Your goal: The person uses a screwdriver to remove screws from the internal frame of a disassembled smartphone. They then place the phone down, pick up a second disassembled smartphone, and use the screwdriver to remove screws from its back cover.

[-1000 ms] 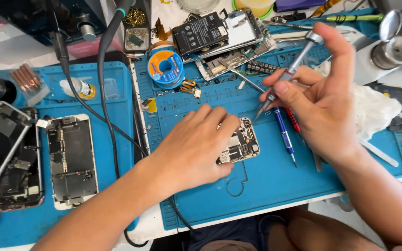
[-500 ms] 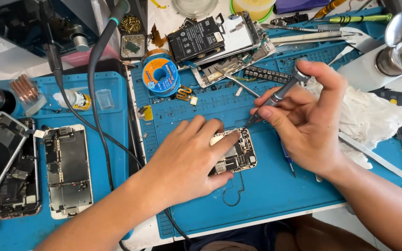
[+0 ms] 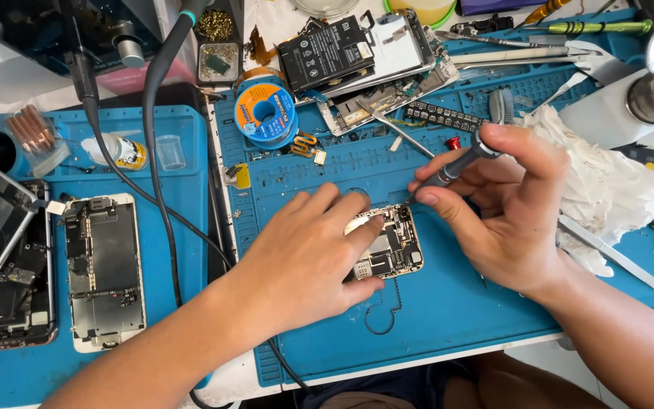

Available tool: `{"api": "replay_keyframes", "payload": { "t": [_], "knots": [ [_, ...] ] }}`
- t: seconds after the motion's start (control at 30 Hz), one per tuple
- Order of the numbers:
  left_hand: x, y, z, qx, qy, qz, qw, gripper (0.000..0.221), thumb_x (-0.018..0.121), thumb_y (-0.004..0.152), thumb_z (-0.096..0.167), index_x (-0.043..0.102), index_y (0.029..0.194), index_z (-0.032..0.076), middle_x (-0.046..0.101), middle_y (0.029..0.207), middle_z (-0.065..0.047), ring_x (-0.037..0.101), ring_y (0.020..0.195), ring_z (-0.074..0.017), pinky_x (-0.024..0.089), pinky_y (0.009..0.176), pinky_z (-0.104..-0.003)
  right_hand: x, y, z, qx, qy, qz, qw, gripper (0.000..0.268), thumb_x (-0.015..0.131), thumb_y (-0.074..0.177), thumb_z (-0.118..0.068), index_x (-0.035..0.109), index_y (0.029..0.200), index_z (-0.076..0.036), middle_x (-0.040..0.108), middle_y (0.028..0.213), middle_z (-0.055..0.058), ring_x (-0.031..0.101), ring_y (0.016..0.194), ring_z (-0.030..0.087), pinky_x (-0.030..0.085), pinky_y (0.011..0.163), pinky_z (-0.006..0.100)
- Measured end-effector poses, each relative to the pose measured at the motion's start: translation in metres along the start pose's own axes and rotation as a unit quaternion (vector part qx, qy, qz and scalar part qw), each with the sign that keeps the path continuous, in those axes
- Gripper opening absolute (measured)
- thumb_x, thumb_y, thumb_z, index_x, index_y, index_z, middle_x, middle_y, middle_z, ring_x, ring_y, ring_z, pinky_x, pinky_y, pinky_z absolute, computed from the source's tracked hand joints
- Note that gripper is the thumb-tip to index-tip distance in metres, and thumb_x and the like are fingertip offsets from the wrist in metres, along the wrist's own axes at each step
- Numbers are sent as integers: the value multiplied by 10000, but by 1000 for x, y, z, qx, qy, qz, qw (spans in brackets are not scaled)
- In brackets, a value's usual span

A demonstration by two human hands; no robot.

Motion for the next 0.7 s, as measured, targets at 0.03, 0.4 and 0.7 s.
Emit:
{"api": "replay_keyframes", "payload": {
  "t": [0.03,0.4,0.7],
  "knots": [
    [0,0,0,0,1,4,1000,691,754,811,555,659,1283,59,591,1193,-113,515,1036,-323,467,807,-464,0,0,0,-5,-2,-3,1000,675,630,952,154,214,1390,-146,599,1087,268,726,978,322,661,949,404],
    [-4,-1,1,7,16,34,999,664,807,763,563,696,1165,46,620,1152,-114,542,1012,-327,485,776,-472,-1,0,-10,-134,-52,-45,989,710,751,911,31,244,1364,-175,571,985,220,666,816,255,618,761,311],
    [-4,-1,3,11,24,39,999,646,809,762,549,694,1153,47,611,1172,-123,533,1016,-327,471,782,-456,-2,-4,-10,-121,-41,-83,988,688,720,956,54,304,1429,-223,633,1077,224,704,935,270,624,831,308]
  ]
}}
Point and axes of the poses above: each hand's wrist, its own y-axis towards the middle knuckle, its own x-axis out of the palm, z = x × y, the point moved 8 cm from there along y, towards the middle knuckle
